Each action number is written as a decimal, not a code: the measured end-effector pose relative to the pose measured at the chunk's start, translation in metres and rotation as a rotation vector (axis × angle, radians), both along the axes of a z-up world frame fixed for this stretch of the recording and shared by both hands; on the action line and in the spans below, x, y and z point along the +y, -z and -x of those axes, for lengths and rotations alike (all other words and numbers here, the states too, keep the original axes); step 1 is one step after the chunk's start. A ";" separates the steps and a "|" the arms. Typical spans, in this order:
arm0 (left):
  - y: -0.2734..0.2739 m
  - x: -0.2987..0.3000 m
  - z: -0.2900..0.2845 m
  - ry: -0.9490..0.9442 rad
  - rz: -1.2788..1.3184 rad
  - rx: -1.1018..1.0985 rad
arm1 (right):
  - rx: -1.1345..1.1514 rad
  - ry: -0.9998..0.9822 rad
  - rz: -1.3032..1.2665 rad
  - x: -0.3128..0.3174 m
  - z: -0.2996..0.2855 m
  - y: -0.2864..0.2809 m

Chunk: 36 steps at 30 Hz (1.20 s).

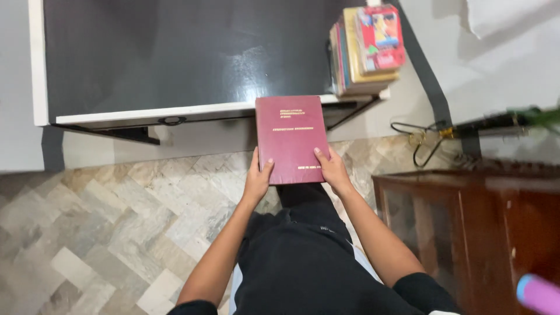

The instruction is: Moving books from a wooden shelf to a nearby desk.

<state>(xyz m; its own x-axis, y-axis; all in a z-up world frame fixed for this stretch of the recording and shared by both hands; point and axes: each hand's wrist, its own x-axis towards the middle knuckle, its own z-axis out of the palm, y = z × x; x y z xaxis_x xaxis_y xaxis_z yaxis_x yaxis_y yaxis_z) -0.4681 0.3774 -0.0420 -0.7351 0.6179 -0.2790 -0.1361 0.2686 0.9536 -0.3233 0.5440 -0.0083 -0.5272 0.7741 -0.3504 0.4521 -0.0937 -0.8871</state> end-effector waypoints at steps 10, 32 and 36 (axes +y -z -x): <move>0.010 0.143 0.115 -0.006 0.263 0.008 | -0.176 -0.111 -0.026 0.160 0.122 0.038; 0.102 0.279 0.182 -0.045 0.424 0.298 | -0.576 -0.712 -0.934 0.217 0.185 0.064; 0.112 0.284 0.173 -0.041 0.410 0.290 | -0.579 -0.720 -0.947 0.227 0.178 0.070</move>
